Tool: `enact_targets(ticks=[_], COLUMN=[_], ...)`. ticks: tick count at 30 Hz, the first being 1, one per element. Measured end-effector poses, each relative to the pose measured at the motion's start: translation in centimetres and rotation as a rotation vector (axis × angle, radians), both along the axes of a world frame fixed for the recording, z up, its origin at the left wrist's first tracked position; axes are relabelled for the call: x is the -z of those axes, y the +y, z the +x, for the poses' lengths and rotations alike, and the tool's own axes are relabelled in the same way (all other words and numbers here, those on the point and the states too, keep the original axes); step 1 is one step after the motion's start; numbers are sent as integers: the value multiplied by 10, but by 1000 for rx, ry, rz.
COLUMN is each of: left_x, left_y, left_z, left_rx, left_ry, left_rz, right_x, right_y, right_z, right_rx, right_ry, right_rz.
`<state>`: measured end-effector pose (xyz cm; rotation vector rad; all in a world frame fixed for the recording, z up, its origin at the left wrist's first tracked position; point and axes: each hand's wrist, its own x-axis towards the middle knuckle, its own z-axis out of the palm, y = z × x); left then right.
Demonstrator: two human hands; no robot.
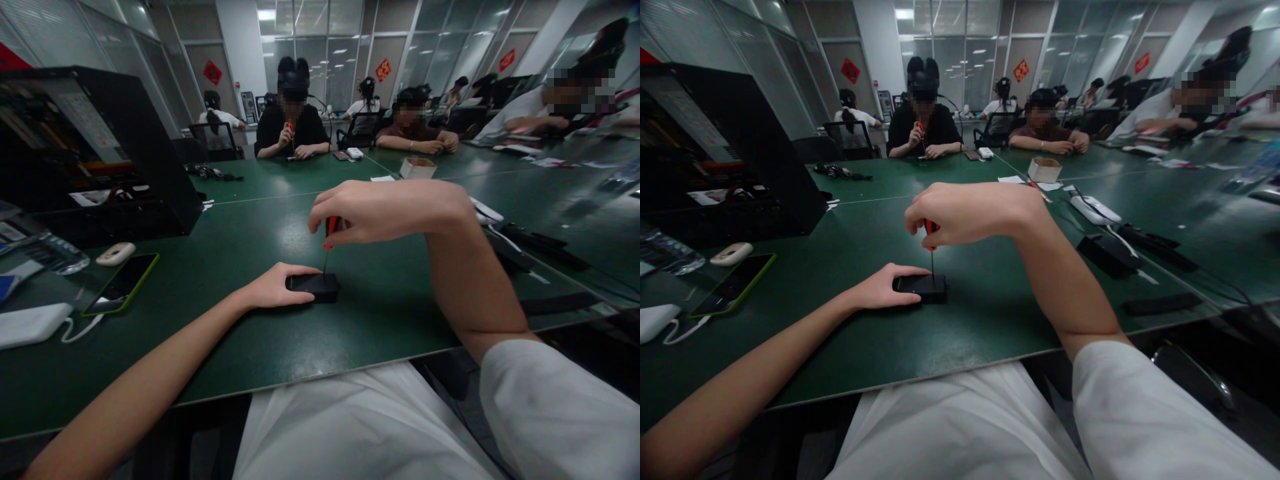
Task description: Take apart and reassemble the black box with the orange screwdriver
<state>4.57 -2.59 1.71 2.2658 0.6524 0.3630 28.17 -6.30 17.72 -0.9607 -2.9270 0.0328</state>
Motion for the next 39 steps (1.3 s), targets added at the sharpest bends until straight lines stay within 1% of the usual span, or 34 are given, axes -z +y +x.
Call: enact_targets(ticks=[3, 8, 14, 20, 26, 29, 33, 36, 39], left_x=[-1, -3, -2, -2, 1, 1, -4, -9, -10], left_y=[0, -1, -1, -2, -1, -3, -6, -9, -10], left_z=[-1, 0, 0, 0, 0, 1, 4, 6, 6], left_rx=[-11, 21, 19, 5, 17, 21, 55, 76, 72], left_ry=[4, 19, -14, 9, -18, -129, -338, -394, -409], left_rz=[-5, -15, -40, -45, -42, -19, 76, 136, 167], right_x=[-2, -7, -5, -2, -1, -1, -1, 0, 2], right_y=[0, -7, -11, -8, -8, -8, -9, -9, -8], right_z=[1, -2, -10, -13, -16, -18, -18, -20, -21], right_rx=[4, -125, -214, -211, -182, -183, -195, -212, -222], right_ry=[1, 101, 78, 69, 40, 38, 30, 29, 36], right_rz=[-24, 37, 7, -26, -45, -38, -10, 14, 21])
